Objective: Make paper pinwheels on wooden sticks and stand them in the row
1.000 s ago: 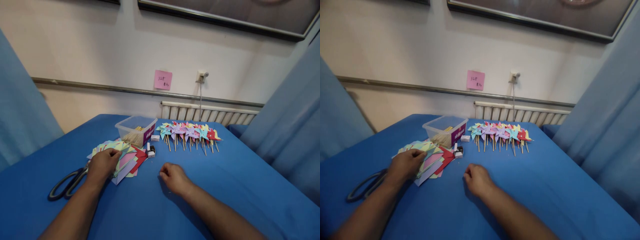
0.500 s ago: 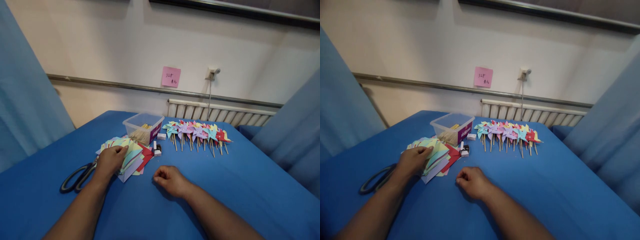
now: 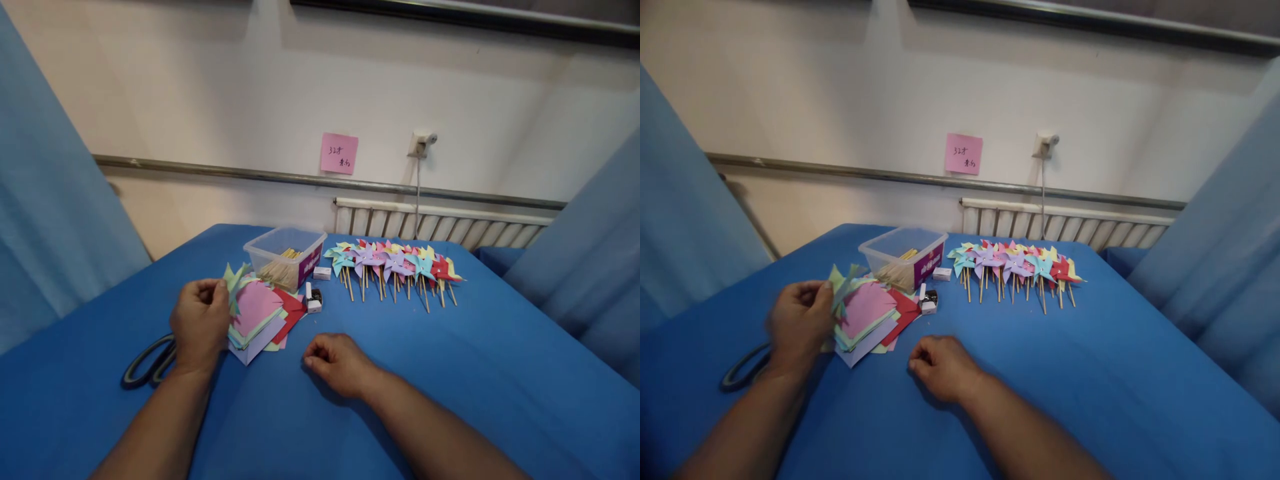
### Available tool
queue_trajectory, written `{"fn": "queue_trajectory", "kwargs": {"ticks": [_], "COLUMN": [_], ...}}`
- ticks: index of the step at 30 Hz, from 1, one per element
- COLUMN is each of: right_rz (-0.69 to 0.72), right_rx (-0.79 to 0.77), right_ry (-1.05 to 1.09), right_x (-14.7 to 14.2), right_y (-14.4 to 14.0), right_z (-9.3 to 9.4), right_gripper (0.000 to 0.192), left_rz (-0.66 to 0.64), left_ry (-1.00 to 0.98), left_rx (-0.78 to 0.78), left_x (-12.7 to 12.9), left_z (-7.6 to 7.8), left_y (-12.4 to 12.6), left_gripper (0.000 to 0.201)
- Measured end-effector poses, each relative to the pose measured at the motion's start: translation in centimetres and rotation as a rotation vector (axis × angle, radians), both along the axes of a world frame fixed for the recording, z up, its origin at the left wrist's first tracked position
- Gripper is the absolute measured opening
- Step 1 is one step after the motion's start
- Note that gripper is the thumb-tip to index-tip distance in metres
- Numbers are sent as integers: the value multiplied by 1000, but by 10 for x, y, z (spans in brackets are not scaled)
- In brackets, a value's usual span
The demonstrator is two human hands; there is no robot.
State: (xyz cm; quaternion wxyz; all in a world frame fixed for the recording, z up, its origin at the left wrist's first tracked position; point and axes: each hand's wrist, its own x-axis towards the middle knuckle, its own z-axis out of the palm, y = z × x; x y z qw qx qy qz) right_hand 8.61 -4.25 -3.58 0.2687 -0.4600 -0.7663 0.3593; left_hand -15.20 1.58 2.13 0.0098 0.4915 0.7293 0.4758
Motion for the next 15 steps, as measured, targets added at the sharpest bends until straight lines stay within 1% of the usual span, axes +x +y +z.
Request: {"fn": "queue_trajectory", "kwargs": {"ticks": [2,3,5,7,9,12,15], "right_rz": [2,8,23,32,35,32,33], "right_rx": [0,4,17,28,42,56,60], "right_ry": [-7,-12,-22,-32,-38,-43,-44], "right_x": [0,0,1,2,2,3,3], "right_y": [0,-1,-2,-3,-3,-4,-5], "right_z": [2,3,4,5,5,6,7], "right_gripper": [11,11,12,12,12,11,11], "left_rz": [-29,-63,-146,-203,-248,-319,-304], "left_ry": [0,10,71,147,230,417,585], "left_rx": [-2,-41,-176,-290,-361,-394,-388], "left_x": [0,0,2,5,6,7,6], "left_z": [-2,-2,-4,-6,-7,-10,-11], "left_y": [1,2,5,7,8,9,10], "left_gripper": [29,26,22,25,32,33,22]}}
